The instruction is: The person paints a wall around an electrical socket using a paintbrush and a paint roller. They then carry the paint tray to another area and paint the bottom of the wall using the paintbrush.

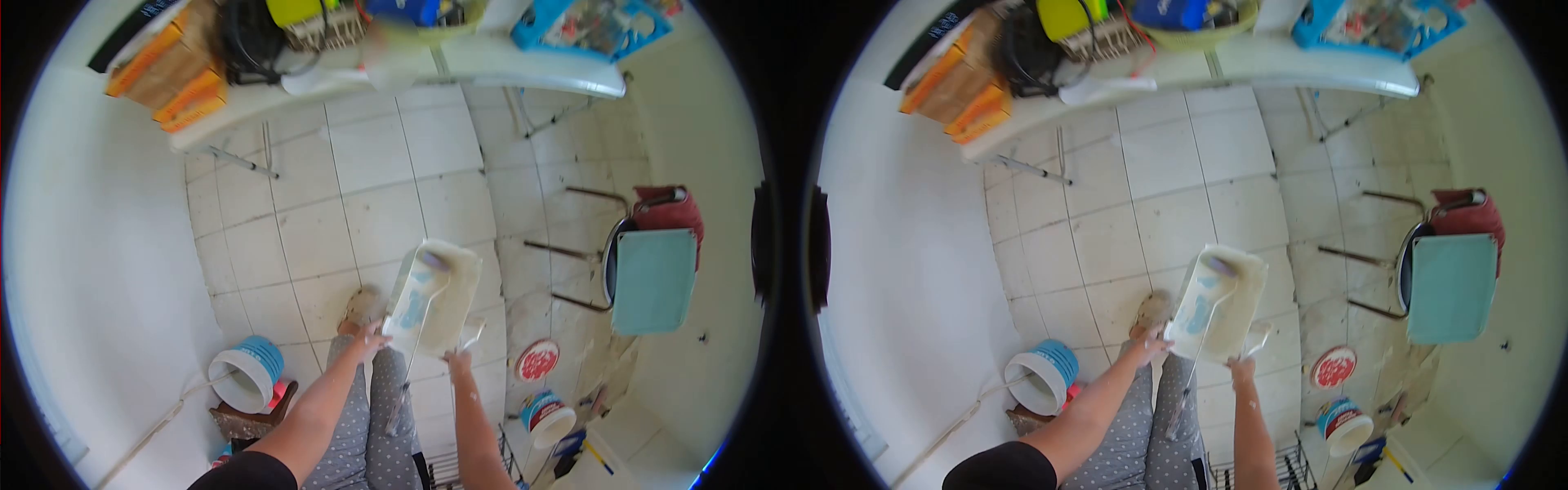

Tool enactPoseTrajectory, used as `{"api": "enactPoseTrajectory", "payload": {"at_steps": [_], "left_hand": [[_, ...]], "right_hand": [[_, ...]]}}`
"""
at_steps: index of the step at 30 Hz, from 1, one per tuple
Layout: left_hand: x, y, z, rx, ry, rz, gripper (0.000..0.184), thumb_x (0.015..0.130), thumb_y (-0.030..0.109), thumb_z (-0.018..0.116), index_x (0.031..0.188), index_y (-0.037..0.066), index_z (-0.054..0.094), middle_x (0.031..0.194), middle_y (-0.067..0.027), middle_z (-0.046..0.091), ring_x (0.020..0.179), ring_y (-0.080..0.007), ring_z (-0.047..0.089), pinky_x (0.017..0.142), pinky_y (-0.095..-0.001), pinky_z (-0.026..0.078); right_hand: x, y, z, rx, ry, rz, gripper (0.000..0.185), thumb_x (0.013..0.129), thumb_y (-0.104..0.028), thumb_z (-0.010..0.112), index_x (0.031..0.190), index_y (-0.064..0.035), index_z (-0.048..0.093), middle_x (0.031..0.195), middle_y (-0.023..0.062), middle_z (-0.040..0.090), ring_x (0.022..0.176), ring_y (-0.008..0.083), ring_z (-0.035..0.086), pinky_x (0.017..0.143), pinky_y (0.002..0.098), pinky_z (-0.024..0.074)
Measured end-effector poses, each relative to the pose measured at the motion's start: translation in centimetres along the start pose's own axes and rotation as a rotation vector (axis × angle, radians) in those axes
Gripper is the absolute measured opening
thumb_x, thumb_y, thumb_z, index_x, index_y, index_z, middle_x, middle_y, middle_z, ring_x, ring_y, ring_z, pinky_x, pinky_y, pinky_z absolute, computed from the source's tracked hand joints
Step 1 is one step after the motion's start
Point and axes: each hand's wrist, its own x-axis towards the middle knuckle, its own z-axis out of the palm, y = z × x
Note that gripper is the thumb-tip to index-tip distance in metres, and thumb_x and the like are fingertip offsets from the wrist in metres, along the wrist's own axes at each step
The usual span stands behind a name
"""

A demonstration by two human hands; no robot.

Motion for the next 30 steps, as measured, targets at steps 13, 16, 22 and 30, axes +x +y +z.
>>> {"api": "enactPoseTrajectory", "payload": {"at_steps": [13, 16, 22, 30], "left_hand": [[-11.9, 1.1, -3.3, -0.143, -0.002, 0.245, 0.049, 0.082, 0.000, 0.068, 0.129, 0.001, 0.052, 0.112, -0.0089, 0.062, 0.101, -0.0208, 0.063, 0.084, -0.0358, 0.057], [-15.8, 0.9, -4.7, -0.199, 0.050, 0.257, 0.047, 0.081, 0.000, 0.067, 0.126, 0.002, 0.054, 0.109, -0.0083, 0.062, 0.099, -0.0199, 0.063, 0.080, -0.0336, 0.055], [-24.9, 2.2, -7.5, -0.310, 0.205, 0.305, 0.042, 0.080, -0.003, 0.063, 0.122, 0.003, 0.056, 0.104, -0.0092, 0.062, 0.097, -0.0220, 0.064, 0.084, -0.0379, 0.057], [-33.3, 7.7, -11.7, -0.536, 0.245, 0.582, 0.037, 0.079, -0.008, 0.057, 0.115, -0.001, 0.054, 0.103, -0.0114, 0.061, 0.093, -0.0265, 0.066, 0.082, -0.0443, 0.059]], "right_hand": [[-13.0, -6.8, 1.6, 0.211, -0.193, -0.153, 0.034, 0.078, 0.008, 0.057, 0.112, 0.0106, 0.054, 0.100, 0.0156, 0.063, 0.082, 0.0264, 0.068, 0.072, 0.0363, 0.0612], [-14.7, -7.4, 2.8, 0.070, -0.272, -0.156, 0.035, 0.083, 0.005, 0.059, 0.118, 0.0097, 0.053, 0.104, 0.0179, 0.065, 0.084, 0.0287, 0.069, 0.070, 0.0371, 0.0611], [-21.0, -11.1, 6.4, -0.092, -0.318, -0.113, 0.035, 0.086, 0.000, 0.062, 0.119, 0.0070, 0.052, 0.102, 0.0189, 0.065, 0.071, 0.0281, 0.070, 0.055, 0.0354, 0.0592], [-32.4, -22.8, 10.7, -0.725, -0.332, -0.506, 0.028, 0.091, -0.011, 0.061, 0.114, 0.0029, 0.052, 0.092, 0.0139, 0.067, 0.066, 0.0210, 0.070, 0.044, 0.0344, 0.0538]]}}
